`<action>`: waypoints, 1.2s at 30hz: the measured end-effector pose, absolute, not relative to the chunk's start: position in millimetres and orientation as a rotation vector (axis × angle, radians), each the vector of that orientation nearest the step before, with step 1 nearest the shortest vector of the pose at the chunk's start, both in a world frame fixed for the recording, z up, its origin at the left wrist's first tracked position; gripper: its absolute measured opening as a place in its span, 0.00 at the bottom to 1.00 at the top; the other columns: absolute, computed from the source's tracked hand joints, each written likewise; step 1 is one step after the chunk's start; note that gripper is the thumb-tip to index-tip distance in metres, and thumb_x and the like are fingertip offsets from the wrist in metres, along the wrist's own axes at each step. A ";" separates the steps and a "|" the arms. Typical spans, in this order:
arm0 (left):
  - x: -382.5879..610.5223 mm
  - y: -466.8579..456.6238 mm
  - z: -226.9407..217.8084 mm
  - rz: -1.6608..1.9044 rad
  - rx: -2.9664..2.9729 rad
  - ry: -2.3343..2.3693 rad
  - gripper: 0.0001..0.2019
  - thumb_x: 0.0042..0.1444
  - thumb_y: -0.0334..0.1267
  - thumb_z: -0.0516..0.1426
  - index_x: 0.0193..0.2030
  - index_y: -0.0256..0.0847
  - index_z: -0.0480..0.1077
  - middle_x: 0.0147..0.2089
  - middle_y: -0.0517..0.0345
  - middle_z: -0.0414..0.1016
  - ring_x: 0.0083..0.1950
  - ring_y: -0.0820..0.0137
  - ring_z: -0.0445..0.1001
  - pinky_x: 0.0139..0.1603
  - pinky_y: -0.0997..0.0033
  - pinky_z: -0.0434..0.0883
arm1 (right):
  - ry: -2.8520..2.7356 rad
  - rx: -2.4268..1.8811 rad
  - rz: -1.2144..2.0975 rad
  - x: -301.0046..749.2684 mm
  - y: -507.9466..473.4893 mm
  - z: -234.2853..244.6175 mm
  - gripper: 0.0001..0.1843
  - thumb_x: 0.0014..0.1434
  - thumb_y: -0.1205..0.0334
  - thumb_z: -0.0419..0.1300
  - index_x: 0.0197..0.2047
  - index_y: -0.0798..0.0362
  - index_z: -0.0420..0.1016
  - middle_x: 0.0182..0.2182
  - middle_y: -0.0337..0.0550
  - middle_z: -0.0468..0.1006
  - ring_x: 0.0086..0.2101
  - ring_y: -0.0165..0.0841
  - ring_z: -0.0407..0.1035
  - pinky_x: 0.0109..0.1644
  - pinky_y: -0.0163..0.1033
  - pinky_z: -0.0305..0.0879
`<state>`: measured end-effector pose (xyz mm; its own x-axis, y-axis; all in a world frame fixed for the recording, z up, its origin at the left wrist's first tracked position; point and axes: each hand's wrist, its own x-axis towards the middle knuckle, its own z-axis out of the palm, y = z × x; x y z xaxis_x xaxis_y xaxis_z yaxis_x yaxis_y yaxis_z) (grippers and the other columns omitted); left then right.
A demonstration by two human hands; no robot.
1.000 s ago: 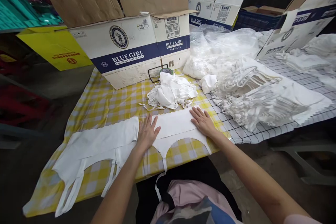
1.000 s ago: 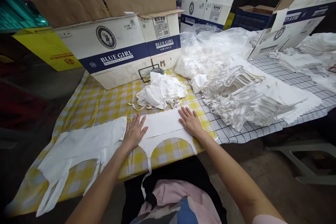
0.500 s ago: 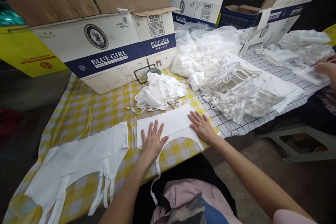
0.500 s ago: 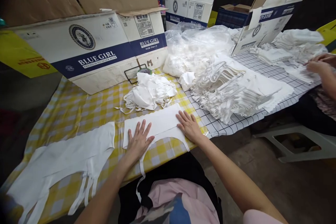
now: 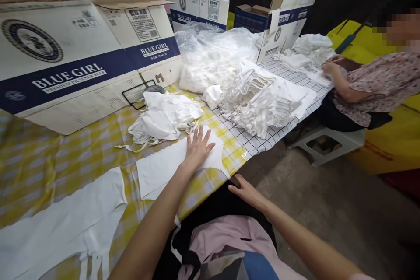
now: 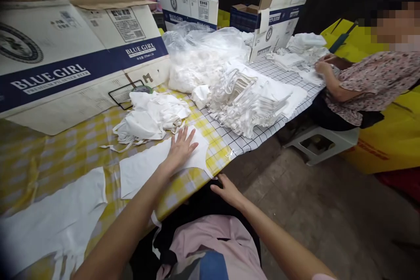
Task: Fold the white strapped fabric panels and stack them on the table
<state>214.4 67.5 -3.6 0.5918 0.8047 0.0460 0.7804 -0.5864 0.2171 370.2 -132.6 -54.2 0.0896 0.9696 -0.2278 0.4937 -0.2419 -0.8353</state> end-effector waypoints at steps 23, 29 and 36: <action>237.9 54.7 -19.3 0.152 2.630 1.345 0.30 0.59 0.55 0.41 0.67 0.48 0.45 0.70 0.54 0.34 0.70 0.58 0.33 0.64 0.43 0.34 | -1.778 -2.135 0.802 451.2 -215.1 82.0 0.16 0.64 0.54 0.44 0.28 0.48 0.65 0.21 0.37 0.69 0.21 0.32 0.64 0.26 0.34 0.55; 235.7 52.9 -21.9 0.221 2.648 1.349 0.30 0.59 0.55 0.42 0.66 0.49 0.46 0.70 0.55 0.36 0.70 0.58 0.35 0.64 0.44 0.33 | -1.878 -2.126 0.715 474.6 -205.2 116.2 0.13 0.61 0.51 0.49 0.36 0.46 0.72 0.30 0.42 0.76 0.29 0.36 0.70 0.30 0.36 0.61; 234.4 34.1 -1.9 0.449 2.551 1.267 0.29 0.60 0.47 0.47 0.66 0.42 0.47 0.69 0.50 0.41 0.69 0.60 0.37 0.65 0.47 0.33 | -1.867 -2.050 0.585 480.5 -181.5 154.5 0.12 0.57 0.53 0.54 0.42 0.45 0.73 0.35 0.44 0.78 0.32 0.38 0.72 0.33 0.38 0.66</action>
<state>234.4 34.1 -1.9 0.5723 0.8046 0.1586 0.7250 -0.5868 0.3607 480.5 -181.5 154.5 0.0691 0.9934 -0.0916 0.8681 -0.1051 -0.4850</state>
